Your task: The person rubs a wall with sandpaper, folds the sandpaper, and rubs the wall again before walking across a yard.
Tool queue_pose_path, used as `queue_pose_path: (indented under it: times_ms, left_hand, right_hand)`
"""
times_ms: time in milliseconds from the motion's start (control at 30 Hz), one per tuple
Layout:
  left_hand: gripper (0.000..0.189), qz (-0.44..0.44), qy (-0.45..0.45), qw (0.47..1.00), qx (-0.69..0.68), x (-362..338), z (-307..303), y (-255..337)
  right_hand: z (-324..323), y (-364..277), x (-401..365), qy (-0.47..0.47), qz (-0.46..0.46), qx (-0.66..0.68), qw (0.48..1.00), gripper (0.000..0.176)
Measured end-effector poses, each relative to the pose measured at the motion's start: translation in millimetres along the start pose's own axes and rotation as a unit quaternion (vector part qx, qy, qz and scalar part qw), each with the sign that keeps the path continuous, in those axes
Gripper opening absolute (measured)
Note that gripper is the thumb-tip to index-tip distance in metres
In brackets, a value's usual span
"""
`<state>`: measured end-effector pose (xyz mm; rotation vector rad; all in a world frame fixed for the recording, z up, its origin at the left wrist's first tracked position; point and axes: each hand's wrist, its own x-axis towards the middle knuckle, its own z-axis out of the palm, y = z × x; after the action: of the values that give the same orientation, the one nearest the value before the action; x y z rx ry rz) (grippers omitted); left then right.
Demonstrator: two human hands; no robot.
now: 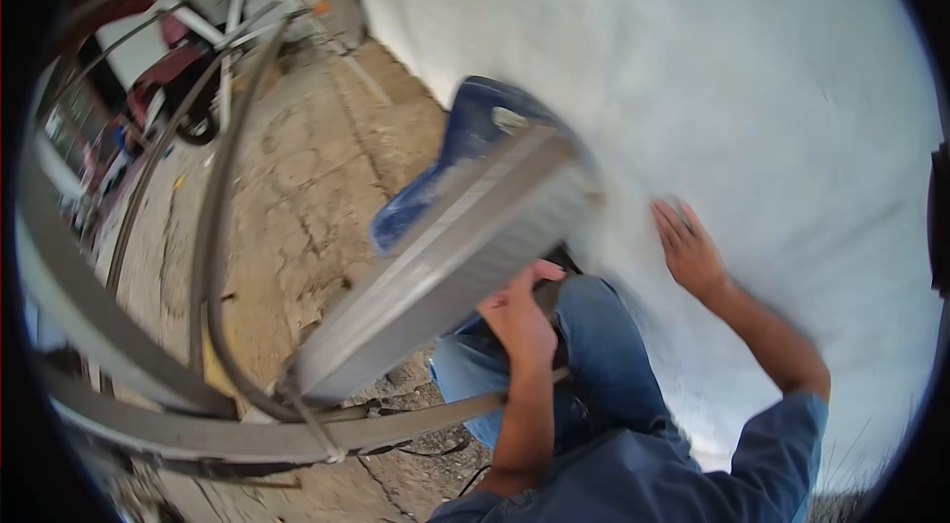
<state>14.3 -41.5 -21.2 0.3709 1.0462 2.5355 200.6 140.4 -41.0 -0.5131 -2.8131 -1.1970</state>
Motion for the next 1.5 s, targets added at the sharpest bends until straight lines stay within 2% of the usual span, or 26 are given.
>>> queue_pose_path:
  times_ms: [100, 267, 333, 467, 533, 667, 767, 833, 867, 933, 1000, 1067, 1133, 1267, 1367, 1500]
  left_hand:
    - [0.025, -0.023, -0.005, 1.0, 0.01, -1.4, 3.2, 1.9]
    - [0.027, -0.002, -0.022, 0.999, 0.026, -1.4, -1.8, 5.2]
    - [0.027, -0.002, -0.029, 0.999, 0.032, -1.5, -2.0, 4.0]
    - [0.027, 0.011, -0.037, 0.999, 0.035, -3.4, -0.5, 7.4]
    - [0.027, 0.007, -0.034, 0.998, 0.045, -3.8, 1.5, 10.4]
    - [0.028, 0.002, -0.036, 0.997, 0.074, -4.2, 2.0, 9.3]
    - [0.03, 0.001, -0.027, 0.995, 0.091, -4.0, 3.4, 4.5]
    - [0.03, -0.002, -0.029, 0.995, 0.097, -4.6, 2.3, 3.1]
    - [0.03, -0.003, -0.031, 0.994, 0.102, -4.4, 2.5, 1.9]
    - [0.03, 0.004, -0.042, 0.993, 0.107, -4.8, 2.6, 2.1]
    - [0.03, 0.013, -0.048, 0.992, 0.116, -5.2, 2.8, 1.1]
    - [0.031, 0.002, -0.05, 0.991, 0.128, -4.3, 2.1, -0.1]
    - [0.032, 0.004, -0.043, 0.991, 0.124, -3.1, -0.4, -3.8]
    - [0.031, -0.008, -0.047, 0.996, 0.074, -4.7, 2.1, -7.0]
    - [0.033, -0.008, -0.059, 0.994, 0.091, -4.7, -0.8, -11.1]
    - [0.032, 0.022, -0.062, 0.993, 0.102, -3.8, -5.7, -8.4]
  right_hand:
    - [-11.4, 14.7, 13.2, 0.004, 0.037, -0.039, 0.999, 0.051]
    - [-16.4, 7.7, 9.5, -0.024, 0.072, -0.037, 0.996, 0.053]
    - [3.7, -8.8, -0.9, -0.077, 0.022, -0.051, 0.996, 0.054]
    - [19.8, -24.8, -3.8, -0.103, -0.005, -0.034, 0.994, 0.054]
    - [21.1, -22.0, 11.8, -0.045, 0.053, -0.034, 0.997, 0.054]
    - [19.9, -16.0, 40.0, 0.006, 0.111, -0.041, 0.993, 0.055]
    - [44.0, -33.3, 37.2, -0.018, 0.081, -0.044, 0.996, 0.053]
    - [70.5, -61.2, 22.1, -0.079, 0.012, -0.017, 0.997, 0.05]
    - [82.4, -73.2, 15.6, -0.079, 0.013, -0.017, 0.997, 0.05]
    - [108.3, -101.4, 1.2, -0.19, -0.106, -0.041, 0.975, 0.048]
    - [162.0, -143.6, -12.4, -0.196, -0.102, -0.017, 0.975, 0.048]
    - [179.0, -160.5, -16.9, -0.198, -0.098, 0.011, 0.975, 0.048]
    - [179.4, -169.5, -24.8, -0.302, -0.215, -0.022, 0.929, 0.048]
    - [189.8, -180.7, -45.6, -0.301, -0.208, -0.003, 0.931, 0.048]
    - [184.4, -178.2, -41.1, -0.305, -0.252, -0.041, 0.917, 0.048]
    - [195.7, -186.9, -23.2, -0.296, -0.229, -0.032, 0.927, 0.048]
